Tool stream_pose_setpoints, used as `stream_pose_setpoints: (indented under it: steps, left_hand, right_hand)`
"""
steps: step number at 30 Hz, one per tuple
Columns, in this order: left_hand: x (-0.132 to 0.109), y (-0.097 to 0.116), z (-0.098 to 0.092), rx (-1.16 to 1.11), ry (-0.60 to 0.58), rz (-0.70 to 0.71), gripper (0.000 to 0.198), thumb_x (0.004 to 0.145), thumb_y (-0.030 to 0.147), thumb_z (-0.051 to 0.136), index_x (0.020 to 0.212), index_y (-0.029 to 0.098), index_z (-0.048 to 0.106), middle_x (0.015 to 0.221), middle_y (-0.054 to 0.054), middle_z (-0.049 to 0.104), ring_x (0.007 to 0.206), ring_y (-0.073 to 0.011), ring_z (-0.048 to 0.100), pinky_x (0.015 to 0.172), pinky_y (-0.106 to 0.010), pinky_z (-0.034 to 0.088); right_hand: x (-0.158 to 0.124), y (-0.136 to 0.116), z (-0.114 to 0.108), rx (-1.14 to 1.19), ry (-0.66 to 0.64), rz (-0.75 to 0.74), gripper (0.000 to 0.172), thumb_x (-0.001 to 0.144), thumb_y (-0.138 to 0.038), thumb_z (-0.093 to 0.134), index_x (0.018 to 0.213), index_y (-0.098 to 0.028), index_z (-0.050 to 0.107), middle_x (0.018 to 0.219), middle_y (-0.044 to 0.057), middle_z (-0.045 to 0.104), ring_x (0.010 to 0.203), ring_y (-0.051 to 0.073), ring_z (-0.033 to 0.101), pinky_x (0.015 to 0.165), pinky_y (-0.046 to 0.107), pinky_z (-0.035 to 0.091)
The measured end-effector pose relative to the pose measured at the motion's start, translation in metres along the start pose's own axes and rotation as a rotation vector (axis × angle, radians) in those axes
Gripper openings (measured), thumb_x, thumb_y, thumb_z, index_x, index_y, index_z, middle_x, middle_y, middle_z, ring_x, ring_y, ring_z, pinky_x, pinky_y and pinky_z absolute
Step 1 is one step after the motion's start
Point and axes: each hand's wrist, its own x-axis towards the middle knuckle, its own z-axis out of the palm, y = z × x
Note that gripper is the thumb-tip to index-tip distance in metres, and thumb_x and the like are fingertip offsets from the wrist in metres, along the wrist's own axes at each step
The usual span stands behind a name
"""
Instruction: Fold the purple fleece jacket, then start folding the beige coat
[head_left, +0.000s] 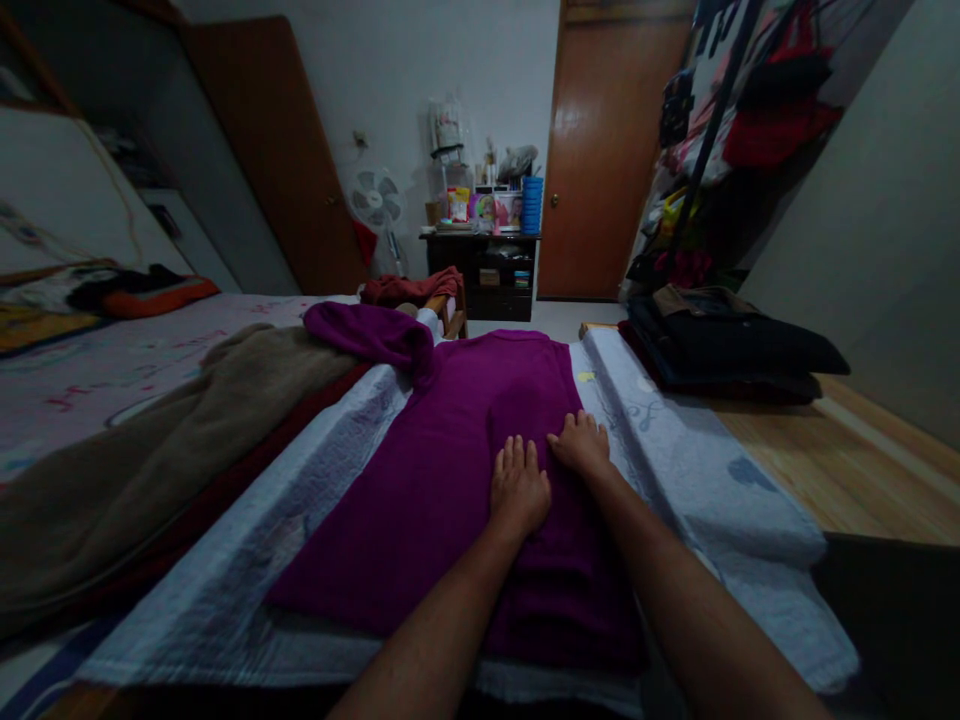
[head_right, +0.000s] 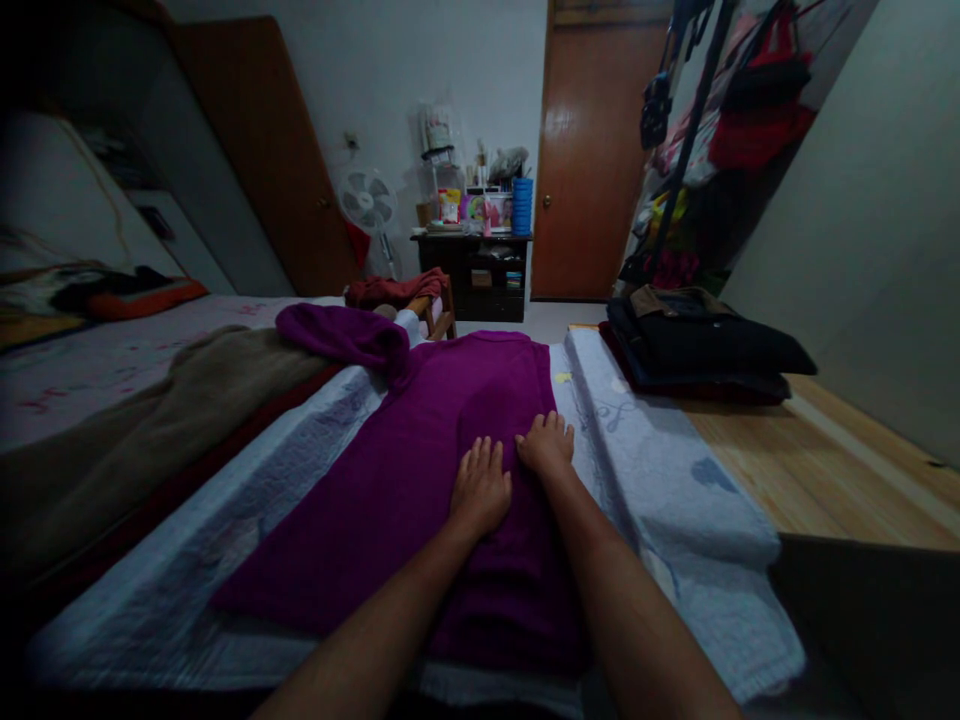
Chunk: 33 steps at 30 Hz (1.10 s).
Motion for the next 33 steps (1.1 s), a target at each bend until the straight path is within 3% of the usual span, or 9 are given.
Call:
stream_pose_setpoints:
  steps: [3, 6, 11, 20, 23, 27, 33]
  left_hand:
    - [0.0, -0.001, 0.001, 0.011, -0.005, 0.005, 0.056, 0.095, 0.033, 0.038, 0.146, 0.009, 0.039, 0.153, -0.017, 0.037, 0.144, -0.0275, 0.028, 0.118, -0.045, 0.024]
    - [0.0, -0.001, 0.002, 0.015, -0.005, 0.007, 0.055, 0.096, 0.033, 0.037, 0.146, 0.009, 0.039, 0.153, -0.017, 0.037, 0.144, -0.0273, 0.028, 0.118, -0.045, 0.024]
    - [-0.001, -0.002, 0.003, 0.002, 0.007, 0.015, 0.057, 0.094, 0.035, 0.039, 0.146, 0.009, 0.039, 0.153, -0.017, 0.037, 0.144, -0.0278, 0.028, 0.118, -0.044, 0.023]
    - [0.005, -0.002, -0.002, -0.025, -0.072, -0.005, 0.056, 0.094, 0.034, 0.04, 0.145, 0.011, 0.041, 0.152, -0.016, 0.039, 0.143, -0.0274, 0.031, 0.117, -0.045, 0.025]
    - [0.016, -0.005, -0.014, -0.037, -0.132, -0.032, 0.053, 0.094, 0.032, 0.04, 0.144, 0.016, 0.042, 0.153, -0.014, 0.038, 0.138, -0.0287, 0.038, 0.112, -0.046, 0.034]
    - [0.044, -0.012, -0.024, -0.014, -0.107, -0.096, 0.052, 0.094, 0.03, 0.04, 0.145, 0.02, 0.04, 0.156, -0.011, 0.032, 0.125, -0.0308, 0.051, 0.098, -0.045, 0.048]
    - [0.077, -0.019, -0.014, 0.035, -0.148, -0.093, 0.05, 0.094, 0.03, 0.039, 0.144, 0.028, 0.042, 0.152, -0.009, 0.039, 0.107, -0.0273, 0.063, 0.084, -0.041, 0.054]
  right_hand:
    - [0.007, -0.008, 0.0, 0.014, 0.08, -0.139, 0.062, 0.093, -0.033, 0.042, 0.147, -0.005, 0.033, 0.157, 0.018, 0.024, 0.145, 0.029, 0.021, 0.116, 0.043, 0.017]
    - [0.012, -0.012, 0.01, 0.055, 0.065, -0.239, 0.056, 0.097, -0.03, 0.035, 0.148, -0.008, 0.033, 0.158, 0.014, 0.025, 0.145, 0.026, 0.023, 0.116, 0.041, 0.018]
    - [0.014, -0.009, 0.026, 0.08, 0.101, -0.18, 0.056, 0.098, -0.038, 0.034, 0.148, -0.012, 0.036, 0.157, 0.012, 0.03, 0.144, 0.027, 0.023, 0.114, 0.042, 0.022]
    - [0.006, -0.013, 0.025, 0.034, 0.124, -0.142, 0.058, 0.097, -0.037, 0.034, 0.149, -0.013, 0.035, 0.157, 0.016, 0.026, 0.145, 0.028, 0.02, 0.113, 0.044, 0.021]
    - [0.005, -0.013, 0.026, 0.034, 0.123, -0.142, 0.057, 0.097, -0.037, 0.033, 0.149, -0.013, 0.034, 0.158, 0.015, 0.026, 0.146, 0.027, 0.02, 0.113, 0.044, 0.02]
    - [0.007, -0.014, 0.029, 0.035, 0.131, -0.125, 0.057, 0.098, -0.037, 0.033, 0.15, -0.014, 0.034, 0.158, 0.014, 0.026, 0.145, 0.028, 0.021, 0.114, 0.044, 0.02]
    - [0.008, -0.015, 0.032, 0.042, 0.145, -0.114, 0.056, 0.097, -0.037, 0.034, 0.15, -0.016, 0.035, 0.158, 0.012, 0.026, 0.145, 0.027, 0.021, 0.114, 0.044, 0.02]
